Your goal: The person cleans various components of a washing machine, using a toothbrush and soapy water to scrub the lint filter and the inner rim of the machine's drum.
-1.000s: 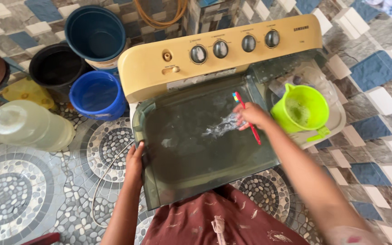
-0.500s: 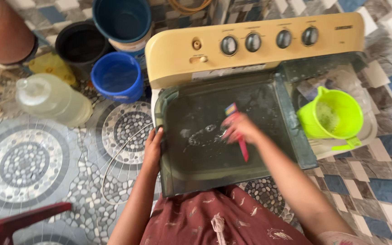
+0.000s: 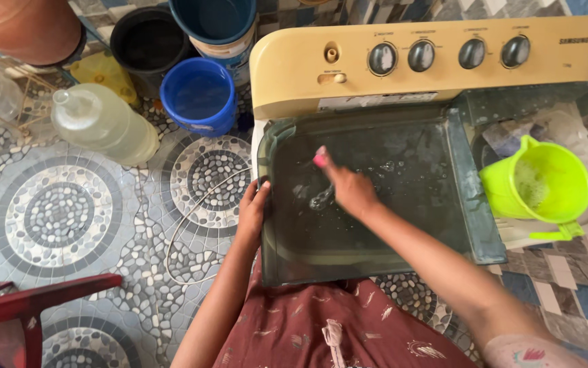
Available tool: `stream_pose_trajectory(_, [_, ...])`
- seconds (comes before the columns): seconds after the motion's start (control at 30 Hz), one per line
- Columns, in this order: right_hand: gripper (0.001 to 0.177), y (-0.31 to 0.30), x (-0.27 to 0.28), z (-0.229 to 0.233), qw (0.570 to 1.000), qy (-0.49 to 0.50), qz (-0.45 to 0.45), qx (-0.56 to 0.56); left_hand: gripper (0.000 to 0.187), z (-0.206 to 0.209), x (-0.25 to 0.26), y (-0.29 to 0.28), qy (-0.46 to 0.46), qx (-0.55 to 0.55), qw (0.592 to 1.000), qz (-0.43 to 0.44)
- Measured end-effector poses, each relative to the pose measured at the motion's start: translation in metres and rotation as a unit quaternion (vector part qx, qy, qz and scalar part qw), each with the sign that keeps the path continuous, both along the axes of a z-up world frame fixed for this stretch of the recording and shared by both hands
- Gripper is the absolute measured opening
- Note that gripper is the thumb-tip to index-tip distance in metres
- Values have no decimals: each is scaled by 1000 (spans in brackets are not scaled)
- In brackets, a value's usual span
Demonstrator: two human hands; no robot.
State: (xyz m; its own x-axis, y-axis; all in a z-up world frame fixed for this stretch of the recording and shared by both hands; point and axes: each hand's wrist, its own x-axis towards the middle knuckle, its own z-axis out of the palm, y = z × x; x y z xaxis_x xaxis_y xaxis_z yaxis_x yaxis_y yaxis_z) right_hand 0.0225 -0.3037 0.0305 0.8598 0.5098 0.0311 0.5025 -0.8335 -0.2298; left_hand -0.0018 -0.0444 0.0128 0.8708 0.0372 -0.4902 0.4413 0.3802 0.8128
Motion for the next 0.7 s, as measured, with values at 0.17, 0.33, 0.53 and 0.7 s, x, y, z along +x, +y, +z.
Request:
stream_pose_trajectory(0.17, [61, 18, -33, -20, 971, 82, 148, 171, 57, 1, -1, 1, -12, -32, 999, -11])
stream_pose_trajectory(0.33, [70, 5, 3, 4, 999, -2, -34, -19, 55, -2, 3, 1, -33, 15, 999, -5])
stream_pose_trajectory(0.53, [74, 32, -33, 3, 981, -61, 166, -77, 61, 0, 2, 1, -12, 4, 1000, 0])
stream_pose_trajectory(0.7, [73, 46, 51, -18, 980, -191, 11, -53, 61, -1, 1, 0, 3, 21, 1000, 3])
